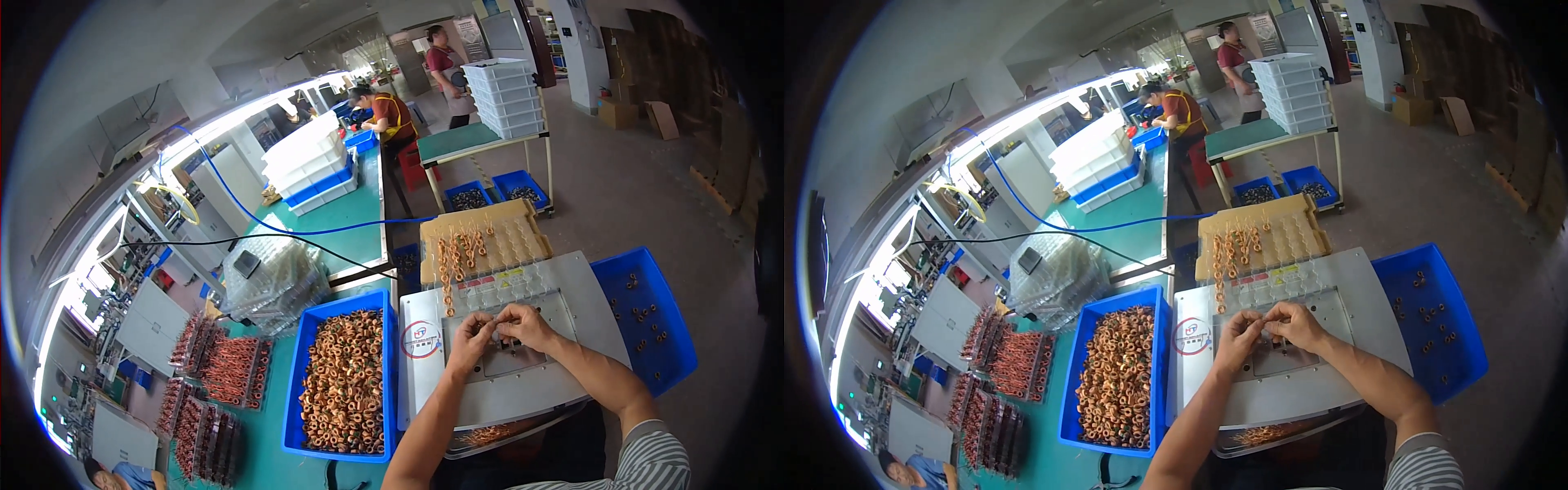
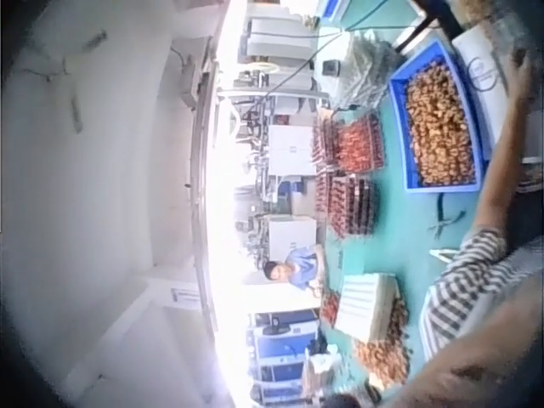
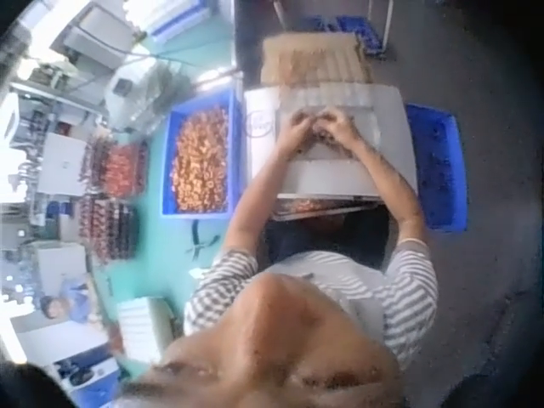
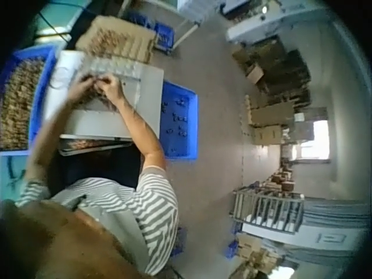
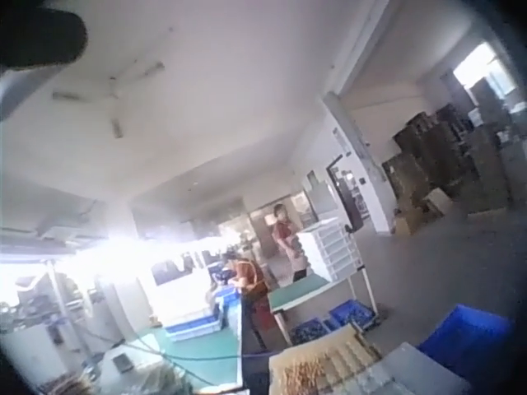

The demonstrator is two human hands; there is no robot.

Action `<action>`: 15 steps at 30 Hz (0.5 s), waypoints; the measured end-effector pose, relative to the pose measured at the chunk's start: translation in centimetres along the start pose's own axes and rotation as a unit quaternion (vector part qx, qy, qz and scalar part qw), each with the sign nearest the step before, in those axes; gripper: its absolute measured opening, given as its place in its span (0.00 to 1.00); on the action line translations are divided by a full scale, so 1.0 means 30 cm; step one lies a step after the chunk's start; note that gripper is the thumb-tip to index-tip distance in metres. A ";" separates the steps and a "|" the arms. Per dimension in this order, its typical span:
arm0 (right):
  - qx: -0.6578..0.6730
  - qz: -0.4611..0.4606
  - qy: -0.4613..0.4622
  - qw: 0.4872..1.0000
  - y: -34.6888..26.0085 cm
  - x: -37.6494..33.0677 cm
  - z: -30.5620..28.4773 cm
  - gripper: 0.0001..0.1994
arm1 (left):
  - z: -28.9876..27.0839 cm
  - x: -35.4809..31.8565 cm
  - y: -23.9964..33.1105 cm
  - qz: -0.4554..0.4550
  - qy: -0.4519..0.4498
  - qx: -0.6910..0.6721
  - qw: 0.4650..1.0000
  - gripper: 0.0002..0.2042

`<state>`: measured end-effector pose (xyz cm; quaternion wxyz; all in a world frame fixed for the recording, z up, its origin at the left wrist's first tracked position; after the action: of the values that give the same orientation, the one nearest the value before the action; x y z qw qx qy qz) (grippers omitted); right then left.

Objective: Placing small metal rings into a machine template for industrial assembly.

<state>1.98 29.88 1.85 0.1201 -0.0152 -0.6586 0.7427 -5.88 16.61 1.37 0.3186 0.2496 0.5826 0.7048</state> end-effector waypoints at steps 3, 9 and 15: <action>-0.110 -0.048 0.018 0.993 -0.005 -0.004 -0.008 0.07 | 0.011 0.000 -0.005 0.028 0.001 0.034 0.999 0.06; -0.117 -0.045 0.009 0.992 -0.019 -0.012 -0.021 0.07 | 0.003 0.003 -0.024 0.052 0.032 0.099 0.993 0.07; -0.130 -0.024 -0.025 0.991 -0.023 -0.013 -0.027 0.08 | 0.006 0.003 -0.018 0.063 0.041 0.140 0.987 0.07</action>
<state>2.61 30.66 2.35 0.1186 0.0035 -0.7528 0.6475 -5.72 16.84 0.88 0.2116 0.2990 0.6711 0.6446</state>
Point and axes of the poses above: each hand's wrist, its own x-axis towards the middle knuckle, its own z-axis out of the palm, y = z × x, the point moved 4 cm from there along x, towards the middle knuckle, and after that the axes turned 6 degrees about -z, right-handed, at the moved point
